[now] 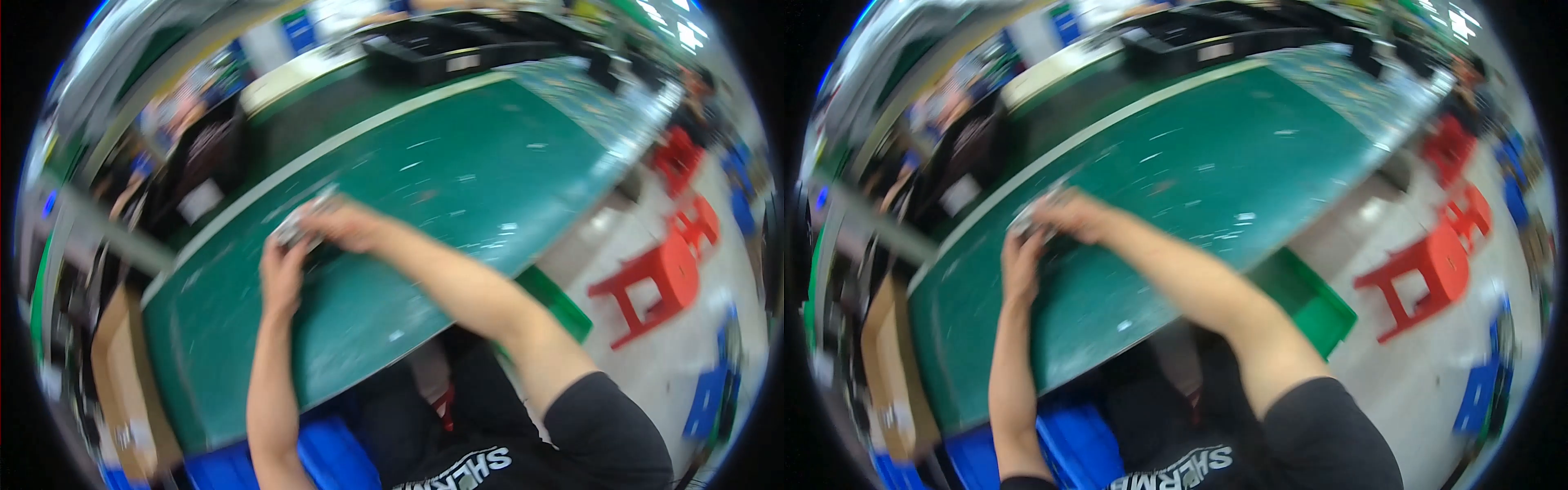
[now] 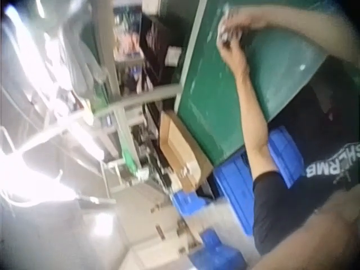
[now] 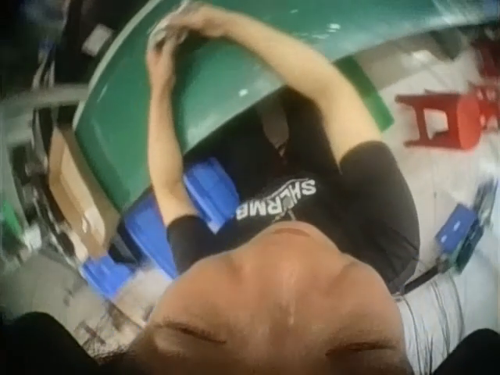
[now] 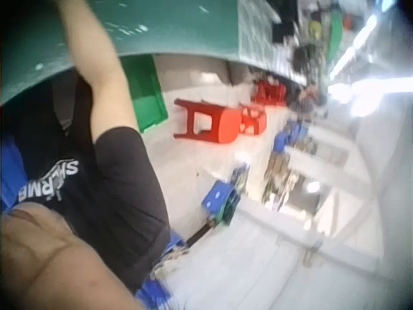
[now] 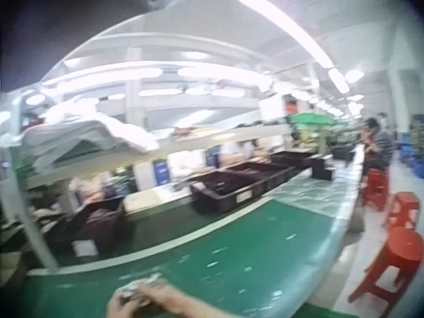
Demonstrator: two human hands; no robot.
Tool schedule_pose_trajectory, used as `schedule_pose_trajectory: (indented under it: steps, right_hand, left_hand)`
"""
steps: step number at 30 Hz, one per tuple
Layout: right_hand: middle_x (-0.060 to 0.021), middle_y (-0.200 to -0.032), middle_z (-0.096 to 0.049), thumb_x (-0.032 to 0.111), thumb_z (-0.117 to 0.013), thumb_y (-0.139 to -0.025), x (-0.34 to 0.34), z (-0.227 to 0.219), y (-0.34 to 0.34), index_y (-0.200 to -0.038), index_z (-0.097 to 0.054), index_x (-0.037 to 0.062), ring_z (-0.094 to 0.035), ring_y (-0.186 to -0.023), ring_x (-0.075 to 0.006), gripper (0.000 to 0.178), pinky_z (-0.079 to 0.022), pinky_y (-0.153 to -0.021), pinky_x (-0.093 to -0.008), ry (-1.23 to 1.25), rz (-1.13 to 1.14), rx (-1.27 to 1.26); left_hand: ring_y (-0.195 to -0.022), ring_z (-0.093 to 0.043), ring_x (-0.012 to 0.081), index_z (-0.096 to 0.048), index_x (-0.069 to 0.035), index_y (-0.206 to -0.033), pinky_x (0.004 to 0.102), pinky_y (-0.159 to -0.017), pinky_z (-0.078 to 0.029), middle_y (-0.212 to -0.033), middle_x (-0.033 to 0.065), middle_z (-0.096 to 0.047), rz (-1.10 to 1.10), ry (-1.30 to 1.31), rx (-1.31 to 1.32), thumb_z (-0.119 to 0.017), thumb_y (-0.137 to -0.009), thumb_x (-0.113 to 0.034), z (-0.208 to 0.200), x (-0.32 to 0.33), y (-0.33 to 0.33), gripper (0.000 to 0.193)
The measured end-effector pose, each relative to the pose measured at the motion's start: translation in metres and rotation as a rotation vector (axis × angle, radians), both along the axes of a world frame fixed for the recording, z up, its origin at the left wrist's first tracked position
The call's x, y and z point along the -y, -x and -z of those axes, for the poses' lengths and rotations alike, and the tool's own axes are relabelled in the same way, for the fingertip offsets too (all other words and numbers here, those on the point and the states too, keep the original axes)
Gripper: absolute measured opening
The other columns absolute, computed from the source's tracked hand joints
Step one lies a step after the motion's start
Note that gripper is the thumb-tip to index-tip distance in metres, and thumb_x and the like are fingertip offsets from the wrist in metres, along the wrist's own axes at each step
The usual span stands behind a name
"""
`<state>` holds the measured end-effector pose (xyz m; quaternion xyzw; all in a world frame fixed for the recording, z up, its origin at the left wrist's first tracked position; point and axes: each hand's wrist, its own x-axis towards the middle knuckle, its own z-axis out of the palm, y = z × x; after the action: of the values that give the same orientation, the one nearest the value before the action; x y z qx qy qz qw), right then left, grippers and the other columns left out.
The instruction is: The person folds and twists a piece of cloth into a long strip on the work table by hand. They then stand up, walk across the workshop floor, and approach coworkers standing near another table.
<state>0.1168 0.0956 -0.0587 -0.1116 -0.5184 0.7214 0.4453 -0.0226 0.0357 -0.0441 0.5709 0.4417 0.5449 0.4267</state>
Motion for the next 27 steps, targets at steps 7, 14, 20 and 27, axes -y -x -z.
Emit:
schedule_pose_trajectory:
  steps: [7,14,20,27]
  right_hand:
    - [-0.0051,-0.097,-0.055,0.023,-0.049,-0.084,0.007,-0.006,0.003,-0.102,-0.051,0.0059,-0.051,-0.091,-0.0148,0.025,-0.041,-0.079,-0.0294,0.125,-0.066,0.035]
    - [-0.0021,-0.108,-0.05,0.019,-0.048,-0.084,-0.016,0.016,-0.024,-0.111,-0.046,0.0081,-0.046,-0.099,-0.0141,0.03,-0.035,-0.089,-0.037,0.245,-0.12,0.062]
    - [0.0018,-0.098,-0.048,0.017,-0.052,-0.081,-0.006,0.005,0.001,-0.101,-0.047,0.0088,-0.047,-0.096,-0.0102,0.022,-0.035,-0.087,-0.0324,0.018,-0.167,0.18]
    - [0.0034,-0.086,-0.045,0.014,-0.055,-0.079,-0.013,0.002,0.0,-0.092,-0.048,0.0092,-0.044,-0.086,-0.0052,0.016,-0.032,-0.077,-0.0182,-0.184,0.068,0.57]
  left_hand:
    - [-0.064,-0.053,0.0138,-0.057,0.0,-0.078,0.0274,-0.058,-0.044,-0.071,0.0095,-0.058,-0.071,-0.182,-0.159,-0.062,-0.068,-0.017,0.01,-0.005,0.015,0.02]
    - [-0.059,-0.05,0.0128,-0.05,-0.001,-0.072,0.0267,-0.052,-0.041,-0.064,0.0067,-0.053,-0.127,-0.118,0.115,-0.056,-0.066,-0.005,0.007,0.0,0.006,0.009]
    - [-0.059,-0.047,0.0112,-0.049,0.0,-0.074,0.025,-0.049,-0.039,-0.065,0.0052,-0.05,-0.113,-0.024,0.22,-0.055,-0.065,-0.003,0.003,0.003,0.023,0.011]
    - [-0.057,-0.048,0.0119,-0.048,0.0,-0.076,0.025,-0.048,-0.039,-0.065,0.0073,-0.051,-0.072,0.046,0.228,-0.057,-0.064,-0.004,0.006,0.003,0.022,0.016]
